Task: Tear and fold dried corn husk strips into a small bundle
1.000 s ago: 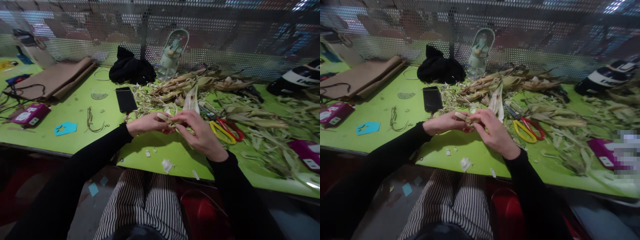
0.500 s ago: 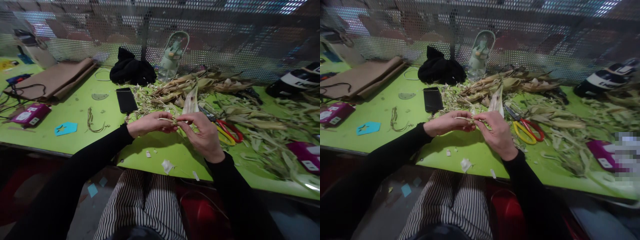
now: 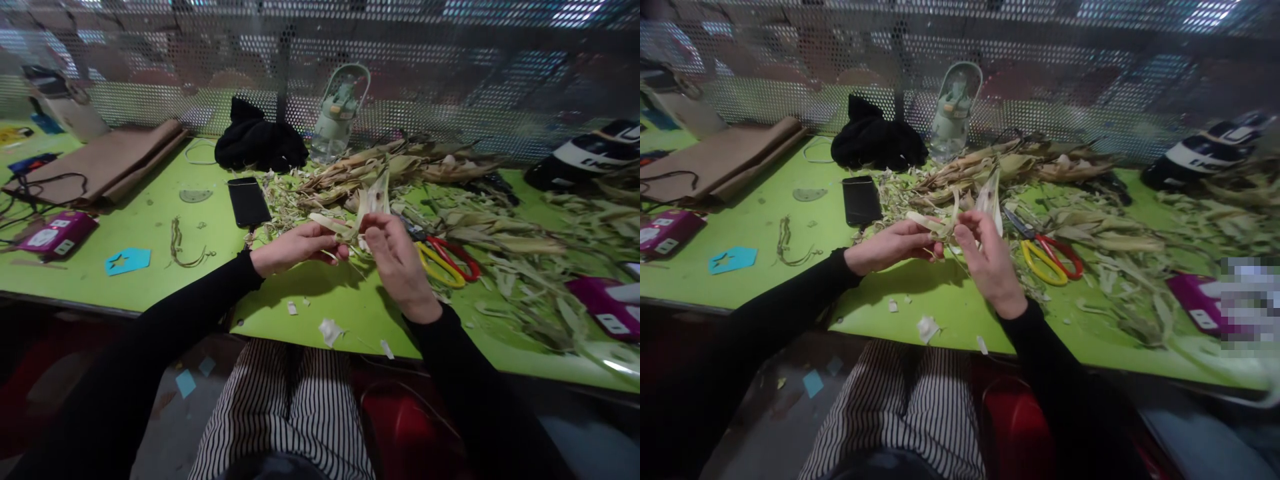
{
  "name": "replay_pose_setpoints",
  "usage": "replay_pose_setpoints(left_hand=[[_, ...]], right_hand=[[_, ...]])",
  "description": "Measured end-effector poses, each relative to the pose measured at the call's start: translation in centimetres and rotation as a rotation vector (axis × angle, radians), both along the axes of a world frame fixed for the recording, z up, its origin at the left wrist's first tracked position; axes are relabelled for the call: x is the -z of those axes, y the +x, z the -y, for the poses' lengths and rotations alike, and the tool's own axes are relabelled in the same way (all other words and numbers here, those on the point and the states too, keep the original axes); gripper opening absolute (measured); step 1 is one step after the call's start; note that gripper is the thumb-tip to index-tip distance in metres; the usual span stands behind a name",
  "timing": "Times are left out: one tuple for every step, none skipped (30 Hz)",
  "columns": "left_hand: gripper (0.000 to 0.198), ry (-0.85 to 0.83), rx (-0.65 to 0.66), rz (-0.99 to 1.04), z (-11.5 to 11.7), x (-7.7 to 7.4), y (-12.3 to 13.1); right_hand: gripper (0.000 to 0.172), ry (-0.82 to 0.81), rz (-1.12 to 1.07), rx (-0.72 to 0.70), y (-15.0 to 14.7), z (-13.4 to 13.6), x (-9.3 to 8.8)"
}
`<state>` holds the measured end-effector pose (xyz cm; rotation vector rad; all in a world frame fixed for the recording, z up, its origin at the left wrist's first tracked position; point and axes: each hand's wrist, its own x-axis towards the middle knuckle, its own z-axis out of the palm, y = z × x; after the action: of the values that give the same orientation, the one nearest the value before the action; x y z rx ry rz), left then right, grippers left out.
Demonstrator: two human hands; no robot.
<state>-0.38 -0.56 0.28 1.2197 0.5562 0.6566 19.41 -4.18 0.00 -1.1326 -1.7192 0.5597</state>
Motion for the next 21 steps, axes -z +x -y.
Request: replay_pose_setpoints(left_hand=[[0.027,0.015,0.013,-0.012,0.0,0.0,0.0],[0.032,0.032,0.031,-0.024,0.1,0.0,-0.1],[0.037,0.050,0.055,-0.035,0.2,-0.1,-0.1],[0.042,0.069,0.080,-0.045,0.4,-0.2,-0.1],[0.045,0.088,0.107,-0.055,0.6,-0.3,0.0],[0.047,0.106,0.128,-0.061,0.8,-0.5,0.0],[0.048,0.120,0.138,-0.065,1.1,-0.7,0.0],[0.047,0.125,0.136,-0.068,1.3,-0.8,0.1],[0.045,0.124,0.125,-0.072,1.4,-0.9,0.1],[0.042,0.118,0.105,-0.075,1.5,-0.9,0.1],[0.037,0.112,0.083,-0.077,1.5,-0.9,0.1],[0.032,0.111,0.064,-0.078,1.4,-0.9,0.1],[0.028,0.118,0.047,-0.074,1.3,-0.8,0.2],[0.025,0.130,0.035,-0.069,1.1,-0.7,0.2],[0.023,0.145,0.026,-0.067,1.0,-0.6,0.2],[0.023,0.159,0.017,-0.073,0.9,-0.6,0.3],[0.023,0.172,0.007,-0.089,0.8,-0.5,0.3],[0.024,0.184,-0.005,-0.110,0.8,-0.5,0.4],[0.025,0.198,-0.017,-0.131,0.9,-0.5,0.4],[0.026,0.214,-0.031,-0.148,1.0,-0.6,0.5],[0.028,0.236,-0.046,-0.158,1.1,-0.7,0.5]], right_hand=[[0.040,-0.052,0.040,-0.027,0.0,0.0,-0.1],[0.042,-0.101,0.077,-0.040,-0.1,0.1,-0.1],[0.044,-0.140,0.102,-0.041,-0.2,0.1,-0.1],[0.045,-0.164,0.109,-0.031,-0.3,0.1,-0.1],[0.045,-0.171,0.097,-0.013,-0.4,0.0,0.0],[0.043,-0.161,0.072,0.005,-0.5,0.0,0.1],[0.041,-0.139,0.044,0.019,-0.5,-0.1,0.1],[0.038,-0.109,0.016,0.030,-0.5,-0.2,0.1],[0.035,-0.079,-0.010,0.038,-0.6,-0.2,0.1],[0.033,-0.054,-0.036,0.048,-0.6,-0.2,0.1],[0.032,-0.045,-0.058,0.055,-0.6,-0.1,0.0],[0.032,-0.053,-0.077,0.057,-0.6,0.0,-0.1],[0.032,-0.076,-0.093,0.048,-0.7,0.1,-0.3],[0.033,-0.113,-0.102,0.022,-0.7,0.3,-0.4],[0.034,-0.157,-0.102,-0.017,-0.8,0.4,-0.5],[0.034,-0.200,-0.093,-0.058,-0.8,0.5,-0.7],[0.035,-0.235,-0.078,-0.089,-0.8,0.5,-0.8],[0.035,-0.262,-0.060,-0.101,-0.8,0.6,-0.9],[0.036,-0.283,-0.042,-0.097,-0.8,0.6,-1.1],[0.037,-0.300,-0.029,-0.085,-0.7,0.6,-1.2],[0.037,-0.315,-0.020,-0.075,-0.7,0.6,-1.2]])
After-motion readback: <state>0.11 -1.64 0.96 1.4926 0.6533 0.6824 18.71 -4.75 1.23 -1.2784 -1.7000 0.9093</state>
